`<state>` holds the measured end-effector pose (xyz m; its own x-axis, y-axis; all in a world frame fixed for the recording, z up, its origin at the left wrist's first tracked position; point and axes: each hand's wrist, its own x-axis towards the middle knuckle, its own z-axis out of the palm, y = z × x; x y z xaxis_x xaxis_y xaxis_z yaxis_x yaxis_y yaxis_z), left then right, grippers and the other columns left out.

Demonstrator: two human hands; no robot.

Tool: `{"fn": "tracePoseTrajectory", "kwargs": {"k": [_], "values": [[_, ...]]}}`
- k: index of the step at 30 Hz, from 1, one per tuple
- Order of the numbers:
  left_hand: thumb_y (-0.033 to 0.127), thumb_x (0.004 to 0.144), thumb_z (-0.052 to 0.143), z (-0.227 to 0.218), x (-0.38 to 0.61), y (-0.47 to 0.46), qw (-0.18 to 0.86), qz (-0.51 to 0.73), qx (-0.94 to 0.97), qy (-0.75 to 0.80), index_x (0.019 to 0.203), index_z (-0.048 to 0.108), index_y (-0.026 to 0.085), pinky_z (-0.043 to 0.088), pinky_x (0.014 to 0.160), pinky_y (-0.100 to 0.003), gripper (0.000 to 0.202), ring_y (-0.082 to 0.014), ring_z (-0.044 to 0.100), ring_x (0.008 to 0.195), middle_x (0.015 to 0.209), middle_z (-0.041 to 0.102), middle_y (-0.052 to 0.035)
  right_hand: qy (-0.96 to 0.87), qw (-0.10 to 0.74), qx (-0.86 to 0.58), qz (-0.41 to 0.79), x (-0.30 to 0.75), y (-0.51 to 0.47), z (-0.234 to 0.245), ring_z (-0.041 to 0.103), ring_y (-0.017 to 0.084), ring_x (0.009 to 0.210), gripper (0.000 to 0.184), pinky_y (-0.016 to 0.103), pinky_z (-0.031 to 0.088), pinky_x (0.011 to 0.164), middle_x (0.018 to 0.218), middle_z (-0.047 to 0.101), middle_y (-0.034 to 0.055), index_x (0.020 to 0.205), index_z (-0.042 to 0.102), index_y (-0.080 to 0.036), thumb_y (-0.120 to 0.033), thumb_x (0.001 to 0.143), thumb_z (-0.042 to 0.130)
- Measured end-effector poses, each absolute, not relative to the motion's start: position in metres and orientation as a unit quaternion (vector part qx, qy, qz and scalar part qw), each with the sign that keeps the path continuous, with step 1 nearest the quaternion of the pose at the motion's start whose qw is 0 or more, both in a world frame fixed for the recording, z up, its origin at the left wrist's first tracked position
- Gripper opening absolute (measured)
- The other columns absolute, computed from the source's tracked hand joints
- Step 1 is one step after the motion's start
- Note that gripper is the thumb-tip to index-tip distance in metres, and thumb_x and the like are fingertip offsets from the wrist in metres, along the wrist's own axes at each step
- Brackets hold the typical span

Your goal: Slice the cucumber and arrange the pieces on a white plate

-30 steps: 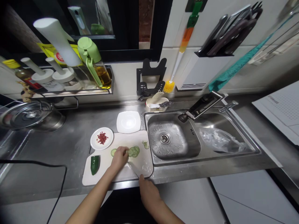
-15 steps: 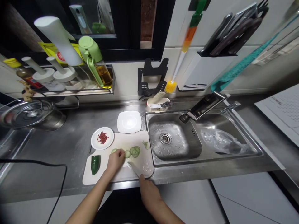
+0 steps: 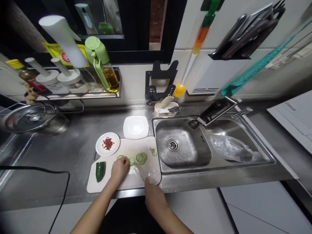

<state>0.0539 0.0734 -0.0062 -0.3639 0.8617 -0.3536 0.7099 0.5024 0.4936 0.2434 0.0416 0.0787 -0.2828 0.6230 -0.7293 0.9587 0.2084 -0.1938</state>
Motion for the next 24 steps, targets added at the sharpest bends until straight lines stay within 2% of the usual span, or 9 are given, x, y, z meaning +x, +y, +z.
{"fn": "tracePoseTrajectory", "kwargs": {"k": [7,14,24], "values": [[0.025,0.083,0.047,-0.007,0.053,0.074,0.295,0.119,0.488,0.813,0.07,0.062,0.02,0.029,0.058,-0.025,0.02,-0.0149,0.056,0.062,0.068,0.062,-0.0041,0.753,0.244,0.529,-0.307,0.216,0.053,0.085,0.063,0.027,0.097,0.058,0.033,0.047,0.078,0.101,0.066,0.0189,0.134,0.04,-0.005,0.006,0.077,0.031],[0.025,0.084,0.046,-0.004,0.053,0.077,0.31,0.101,0.479,0.815,0.073,0.064,0.019,0.031,0.063,-0.025,0.022,-0.0149,0.057,0.068,0.073,0.064,-0.0051,0.751,0.243,0.534,-0.305,0.21,0.055,0.084,0.064,0.025,0.096,0.055,0.031,0.047,0.078,0.099,0.067,0.0187,0.13,0.042,-0.006,0.006,0.078,0.033],[0.025,0.084,0.045,-0.005,0.052,0.076,0.31,0.108,0.479,0.814,0.072,0.063,0.02,0.032,0.063,-0.025,0.022,-0.0148,0.057,0.068,0.073,0.064,-0.0045,0.753,0.246,0.532,-0.3,0.209,0.055,0.084,0.064,0.025,0.096,0.055,0.03,0.048,0.078,0.101,0.066,0.0199,0.131,0.042,-0.005,0.005,0.077,0.033]]}}
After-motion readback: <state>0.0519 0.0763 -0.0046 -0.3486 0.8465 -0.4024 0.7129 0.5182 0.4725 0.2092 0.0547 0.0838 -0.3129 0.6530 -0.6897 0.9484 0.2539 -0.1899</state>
